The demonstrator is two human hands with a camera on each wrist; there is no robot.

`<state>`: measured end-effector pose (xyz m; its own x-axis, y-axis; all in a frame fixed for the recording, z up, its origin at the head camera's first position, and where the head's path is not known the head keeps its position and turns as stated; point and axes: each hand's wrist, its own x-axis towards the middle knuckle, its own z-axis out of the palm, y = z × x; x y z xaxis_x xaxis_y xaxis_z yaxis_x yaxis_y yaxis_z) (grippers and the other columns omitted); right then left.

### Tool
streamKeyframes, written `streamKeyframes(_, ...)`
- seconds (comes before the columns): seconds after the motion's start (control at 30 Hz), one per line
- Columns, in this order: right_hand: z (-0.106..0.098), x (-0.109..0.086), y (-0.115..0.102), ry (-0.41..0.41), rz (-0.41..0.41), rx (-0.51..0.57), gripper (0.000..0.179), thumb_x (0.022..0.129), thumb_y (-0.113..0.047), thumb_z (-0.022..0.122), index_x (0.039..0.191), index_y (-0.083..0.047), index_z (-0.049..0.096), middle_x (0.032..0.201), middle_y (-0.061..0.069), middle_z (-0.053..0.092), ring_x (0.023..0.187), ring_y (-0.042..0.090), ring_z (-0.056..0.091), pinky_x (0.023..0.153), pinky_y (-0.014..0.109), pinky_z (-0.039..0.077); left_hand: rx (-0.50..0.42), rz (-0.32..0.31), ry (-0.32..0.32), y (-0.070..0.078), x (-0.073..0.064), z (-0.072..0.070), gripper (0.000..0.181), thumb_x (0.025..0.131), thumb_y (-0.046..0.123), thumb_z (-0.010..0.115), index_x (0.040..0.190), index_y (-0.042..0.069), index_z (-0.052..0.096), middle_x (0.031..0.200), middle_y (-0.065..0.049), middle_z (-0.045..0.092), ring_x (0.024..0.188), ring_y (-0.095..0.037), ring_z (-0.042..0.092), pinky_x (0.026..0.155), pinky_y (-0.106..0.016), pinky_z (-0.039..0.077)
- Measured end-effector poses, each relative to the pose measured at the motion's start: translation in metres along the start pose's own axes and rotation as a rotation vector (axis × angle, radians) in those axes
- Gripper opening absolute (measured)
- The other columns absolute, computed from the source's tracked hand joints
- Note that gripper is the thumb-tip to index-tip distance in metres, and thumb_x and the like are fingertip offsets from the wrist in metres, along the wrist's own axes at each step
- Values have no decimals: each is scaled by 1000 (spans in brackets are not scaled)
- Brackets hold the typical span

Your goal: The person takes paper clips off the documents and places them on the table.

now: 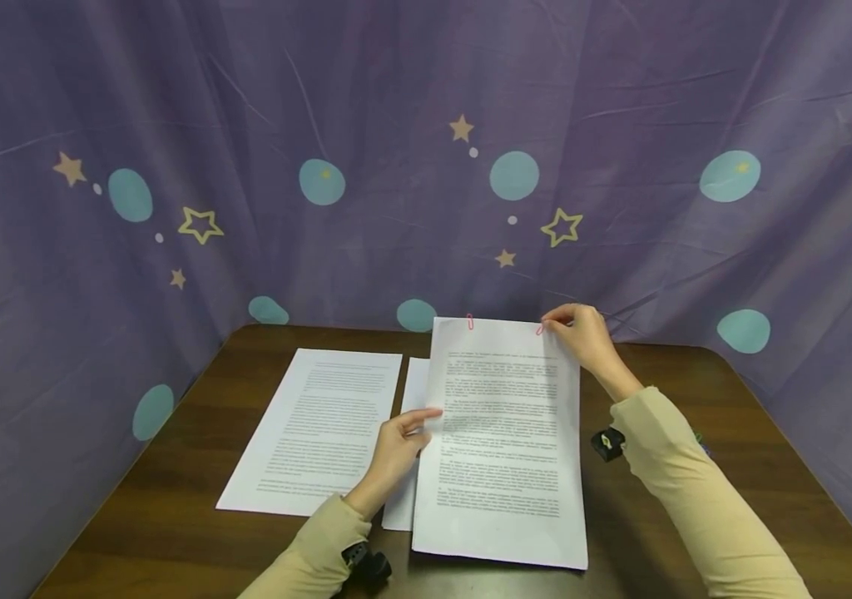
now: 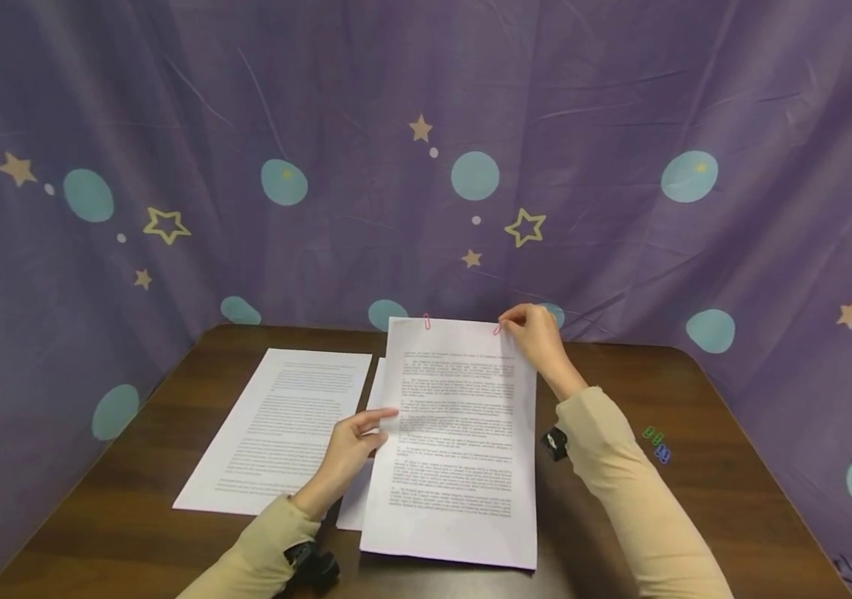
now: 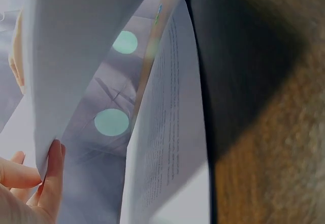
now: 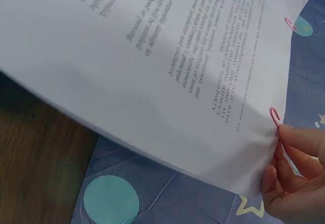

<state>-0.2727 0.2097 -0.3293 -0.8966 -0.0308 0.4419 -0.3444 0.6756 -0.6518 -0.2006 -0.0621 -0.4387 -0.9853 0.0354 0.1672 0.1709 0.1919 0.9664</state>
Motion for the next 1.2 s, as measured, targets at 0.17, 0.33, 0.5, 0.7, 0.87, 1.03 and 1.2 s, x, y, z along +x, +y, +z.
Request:
streamKeyframes(0.17, 0, -1, 1, -12, -6, 30, 14, 85, -3, 56, 89, 7, 64, 88, 22, 63, 78, 28, 54, 66, 31, 41, -4, 31, -10, -1, 0, 0, 35, 72, -14, 52, 103, -4, 62, 109, -21, 59, 86, -25, 56, 47, -19, 44)
streamKeyframes(0.33, -1, -2, 4, 14, 7, 74, 18, 88, -7, 53, 92, 8, 62, 90, 23, 62, 80, 28, 55, 67, 32, 42, 5, 36, -36, -1, 0, 0, 35, 72, -15, 52, 104, -6, 62, 102, -23, 61, 50, -11, 47, 43, -19, 40)
streamKeyframes(0.5, -3, 1, 8, 36, 60, 132, 20, 89, -12, 53, 95, 5, 61, 93, 21, 63, 81, 22, 56, 66, 24, 43, -1, 34, -37, -2, 1, -1, 35, 72, -15, 52, 104, -5, 62, 104, -23, 60, 51, -7, 46, 43, -19, 41)
streamKeyframes(0.7, -6, -1, 8, 49, 150, 236, 24, 86, -16, 57, 98, 4, 63, 96, 20, 64, 74, 2, 54, 62, 13, 42, 13, 42, -42, -2, 2, 0, 36, 72, -16, 52, 104, -5, 62, 105, -23, 59, 55, -6, 49, 45, -21, 45)
streamKeyframes(0.87, -13, -8, 11, 33, 187, 306, 30, 85, -22, 60, 100, 3, 62, 91, 9, 65, 74, 0, 55, 64, 15, 44, 21, 54, -43, -5, 2, 0, 35, 72, -15, 51, 103, -6, 62, 105, -24, 59, 57, -6, 51, 45, -22, 45)
streamKeyframes(1.03, -21, -16, 18, 29, 176, 325, 33, 84, -24, 60, 101, 5, 62, 83, -4, 64, 74, -2, 56, 67, 14, 46, 14, 28, -43, -5, 2, 0, 35, 72, -16, 51, 104, -5, 62, 105, -24, 59, 57, -7, 51, 45, -21, 45)
streamKeyframes(1.2, -28, -28, 30, 9, 164, 306, 35, 85, -25, 59, 101, 6, 61, 79, -13, 62, 74, -1, 57, 67, 12, 45, -8, 15, -45, 7, -2, -1, 35, 72, -17, 51, 104, -8, 61, 104, -26, 59, 56, -12, 51, 44, -21, 43)
